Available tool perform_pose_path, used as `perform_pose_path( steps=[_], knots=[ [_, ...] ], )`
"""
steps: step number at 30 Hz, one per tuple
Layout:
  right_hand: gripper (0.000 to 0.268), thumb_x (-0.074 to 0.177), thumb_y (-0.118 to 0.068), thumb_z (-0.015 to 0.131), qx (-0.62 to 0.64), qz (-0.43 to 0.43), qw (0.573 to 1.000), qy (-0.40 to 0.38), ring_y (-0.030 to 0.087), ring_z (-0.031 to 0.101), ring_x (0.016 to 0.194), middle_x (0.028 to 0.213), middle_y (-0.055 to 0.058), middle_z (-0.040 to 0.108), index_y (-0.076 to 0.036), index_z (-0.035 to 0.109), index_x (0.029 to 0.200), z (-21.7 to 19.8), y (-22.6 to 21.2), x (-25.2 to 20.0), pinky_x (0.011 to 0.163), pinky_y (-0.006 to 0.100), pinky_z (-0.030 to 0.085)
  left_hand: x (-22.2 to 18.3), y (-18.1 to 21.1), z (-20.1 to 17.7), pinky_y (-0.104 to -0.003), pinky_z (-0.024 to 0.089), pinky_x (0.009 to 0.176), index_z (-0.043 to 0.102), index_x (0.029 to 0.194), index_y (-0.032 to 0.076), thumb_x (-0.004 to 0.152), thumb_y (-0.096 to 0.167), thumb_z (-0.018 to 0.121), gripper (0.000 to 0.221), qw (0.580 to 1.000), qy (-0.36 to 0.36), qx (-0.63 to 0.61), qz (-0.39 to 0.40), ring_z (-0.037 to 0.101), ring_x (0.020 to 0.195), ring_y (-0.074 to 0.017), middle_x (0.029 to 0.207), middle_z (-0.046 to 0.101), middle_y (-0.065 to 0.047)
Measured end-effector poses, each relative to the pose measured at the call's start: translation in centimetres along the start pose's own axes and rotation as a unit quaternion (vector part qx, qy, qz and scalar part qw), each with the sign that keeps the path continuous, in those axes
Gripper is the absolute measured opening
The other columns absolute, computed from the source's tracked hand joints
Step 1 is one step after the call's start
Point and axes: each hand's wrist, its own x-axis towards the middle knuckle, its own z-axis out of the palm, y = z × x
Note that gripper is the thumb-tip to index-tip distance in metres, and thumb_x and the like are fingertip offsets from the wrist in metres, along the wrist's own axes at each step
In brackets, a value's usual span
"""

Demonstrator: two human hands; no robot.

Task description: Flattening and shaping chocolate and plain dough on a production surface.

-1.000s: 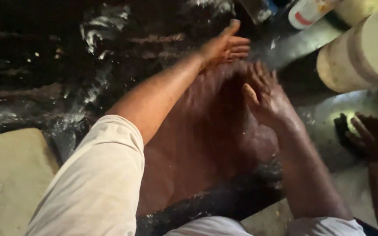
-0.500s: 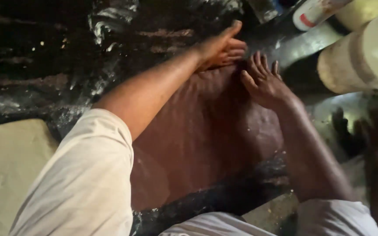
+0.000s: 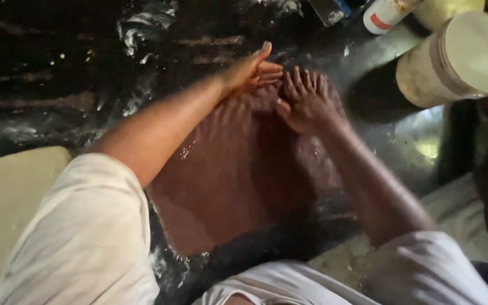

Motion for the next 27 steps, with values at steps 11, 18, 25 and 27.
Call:
perform_pose_path(
  steps=[11,18,25,27],
  knots=[
    [0.073,0.106,-0.053,0.034,0.077,-0.099,0.988,0.087,0.040,0.019,0.158,0.169,0.021,0.025,-0.004,0.029,0.160,2.7,-0.1,2.3,0.125,0.064,0.006,0.7,-1.8,-3.3,-0.044,0.020,0.128,0.029,0.155,-0.013,0.086,0.087,0.033,0.121,0.998,-0.023,-0.042,0.044,0.028,0.158,-0.0347,0.165,0.033,-0.028],
    [0.075,0.104,-0.054,0.033,0.100,-0.072,0.992,-0.022,0.044,0.015,0.154,0.169,0.020,0.018,-0.006,0.024,0.162,2.3,-3.5,1.5,0.121,0.063,0.007,-2.3,-4.0,-4.4,-0.044,0.032,0.122,0.033,0.154,-0.011,0.087,0.085,0.037,0.118,0.996,0.057,-0.063,-0.004,0.043,0.149,-0.0327,0.162,0.039,-0.025],
    [0.062,0.110,-0.048,0.033,-0.014,-0.171,0.983,0.065,0.048,0.020,0.153,0.168,0.026,0.024,-0.011,0.030,0.160,3.8,-4.8,1.6,0.119,0.066,0.011,-6.2,-2.7,-3.7,-0.041,0.047,0.110,0.051,0.146,-0.007,0.086,0.085,0.035,0.111,0.995,0.095,-0.033,0.016,0.063,0.132,-0.0267,0.143,0.063,-0.021],
    [0.050,0.116,-0.041,0.029,-0.111,-0.212,0.971,0.014,0.046,0.023,0.156,0.171,0.025,0.025,-0.020,0.036,0.160,2.8,-4.7,1.7,0.121,0.068,0.015,-6.8,-1.8,-3.5,-0.039,0.047,0.105,0.052,0.147,-0.003,0.084,0.085,0.033,0.110,0.992,0.122,-0.002,-0.009,0.063,0.130,-0.0243,0.143,0.062,-0.016]
  ],
)
